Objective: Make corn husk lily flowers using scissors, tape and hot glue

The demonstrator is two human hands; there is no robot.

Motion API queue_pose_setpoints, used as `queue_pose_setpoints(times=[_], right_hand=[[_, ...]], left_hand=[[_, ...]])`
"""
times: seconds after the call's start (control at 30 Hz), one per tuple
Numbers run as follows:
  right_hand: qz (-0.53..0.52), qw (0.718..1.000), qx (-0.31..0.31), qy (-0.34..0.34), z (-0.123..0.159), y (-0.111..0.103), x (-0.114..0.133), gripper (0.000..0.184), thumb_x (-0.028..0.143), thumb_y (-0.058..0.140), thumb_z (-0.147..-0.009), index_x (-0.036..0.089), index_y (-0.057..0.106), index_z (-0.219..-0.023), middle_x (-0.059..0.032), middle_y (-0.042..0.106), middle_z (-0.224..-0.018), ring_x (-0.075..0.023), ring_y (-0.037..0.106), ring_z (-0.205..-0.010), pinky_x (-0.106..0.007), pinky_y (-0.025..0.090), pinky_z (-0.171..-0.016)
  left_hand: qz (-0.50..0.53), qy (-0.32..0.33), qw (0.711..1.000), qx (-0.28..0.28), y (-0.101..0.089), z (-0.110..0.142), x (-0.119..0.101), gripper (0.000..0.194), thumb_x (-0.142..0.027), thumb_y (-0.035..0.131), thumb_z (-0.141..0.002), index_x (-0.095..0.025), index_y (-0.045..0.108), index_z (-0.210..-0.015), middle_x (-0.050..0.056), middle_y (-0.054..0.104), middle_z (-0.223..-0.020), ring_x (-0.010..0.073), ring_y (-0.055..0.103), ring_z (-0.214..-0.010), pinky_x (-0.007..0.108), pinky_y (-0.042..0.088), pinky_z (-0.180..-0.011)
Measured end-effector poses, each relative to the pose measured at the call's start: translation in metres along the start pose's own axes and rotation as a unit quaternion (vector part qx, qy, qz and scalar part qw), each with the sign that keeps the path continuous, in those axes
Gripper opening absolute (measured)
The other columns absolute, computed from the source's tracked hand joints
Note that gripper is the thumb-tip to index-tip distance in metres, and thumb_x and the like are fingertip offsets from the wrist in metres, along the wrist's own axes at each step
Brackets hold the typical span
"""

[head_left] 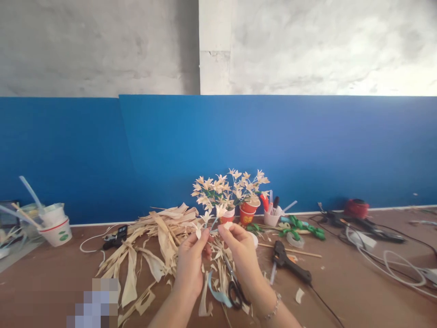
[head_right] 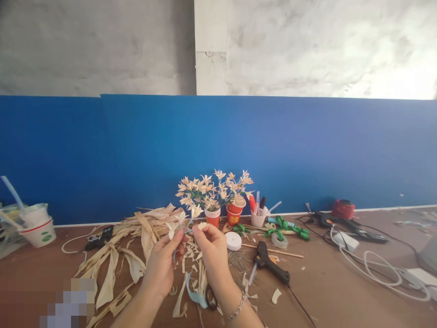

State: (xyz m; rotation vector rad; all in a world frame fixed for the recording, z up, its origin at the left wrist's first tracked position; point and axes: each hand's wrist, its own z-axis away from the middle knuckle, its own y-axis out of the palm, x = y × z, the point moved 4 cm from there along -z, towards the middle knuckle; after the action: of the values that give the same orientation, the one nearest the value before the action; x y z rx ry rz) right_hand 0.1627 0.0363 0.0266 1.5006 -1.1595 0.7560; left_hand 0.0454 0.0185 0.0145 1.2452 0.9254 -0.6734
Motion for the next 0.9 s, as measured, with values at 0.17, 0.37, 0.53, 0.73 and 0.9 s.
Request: queue_pose_setpoints(times=[0.17, 0.37, 0.53, 0.73, 0.9], right_hand=[[0.004, 0.999, 0.006, -0.033, 0.007, 0.007, -0.002, 0.025, 0.04, 0.072, -0.067, 0.017, 0.061, -0.064, 0.001, 0.059, -0.061, -0.0113, 0.047, -0.055, -0.023, 0.037, -0.053], [0.007, 0.999, 0.013, -0.042, 0.01, 0.01, 0.0, 0.022, 0.038, 0.071, -0.068, 0.018, 0.062, -0.065, -0.001, 0.062, -0.066, -0.0139, 0.051, -0.062, -0.024, 0.04, -0.057], [-0.046, 0.997, 0.048, 0.026, 0.0, -0.001, 0.001, 0.028, 0.033, 0.074, -0.066, 0.02, 0.07, -0.092, -0.0006, 0.064, -0.074, -0.0118, 0.05, -0.061, -0.022, 0.038, -0.055], [-0.123, 0.985, 0.074, 0.1, -0.006, -0.006, 0.002, 0.029, 0.037, 0.076, -0.065, 0.017, 0.072, -0.086, 0.0003, 0.058, -0.064, -0.0093, 0.046, -0.055, -0.021, 0.034, -0.051], [-0.149, 0.979, 0.071, 0.119, -0.004, -0.005, 0.006, 0.027, 0.033, 0.082, -0.057, 0.017, 0.067, -0.073, 0.0015, 0.06, -0.06, -0.009, 0.049, -0.053, -0.02, 0.036, -0.051]], left_hand=[[0.03, -0.001, 0.999, -0.011, 0.001, 0.001, -0.003, 0.037, -0.043, 0.08, -0.054, -0.011, 0.064, -0.065, -0.003, 0.052, -0.049, 0.0046, 0.038, -0.044, 0.016, 0.027, -0.041], [0.039, -0.016, 0.999, 0.006, 0.0, 0.001, -0.003, 0.038, -0.044, 0.079, -0.056, -0.012, 0.061, -0.068, -0.005, 0.05, -0.055, -0.0001, 0.026, -0.039, 0.014, 0.013, -0.036], [0.049, -0.046, 0.996, 0.058, 0.004, 0.003, -0.006, 0.038, -0.04, 0.08, -0.055, -0.012, 0.058, -0.07, -0.004, 0.054, -0.061, -0.0017, 0.024, -0.038, 0.013, 0.01, -0.035], [0.039, -0.092, 0.99, 0.1, 0.006, 0.006, -0.005, 0.032, -0.035, 0.077, -0.06, -0.012, 0.056, -0.067, -0.004, 0.053, -0.061, -0.0023, 0.024, -0.038, 0.013, 0.01, -0.035], [0.017, -0.114, 0.986, 0.116, 0.008, 0.009, -0.005, 0.033, -0.036, 0.078, -0.059, -0.012, 0.055, -0.064, -0.005, 0.051, -0.058, -0.0027, 0.02, -0.037, 0.015, 0.007, -0.036]])
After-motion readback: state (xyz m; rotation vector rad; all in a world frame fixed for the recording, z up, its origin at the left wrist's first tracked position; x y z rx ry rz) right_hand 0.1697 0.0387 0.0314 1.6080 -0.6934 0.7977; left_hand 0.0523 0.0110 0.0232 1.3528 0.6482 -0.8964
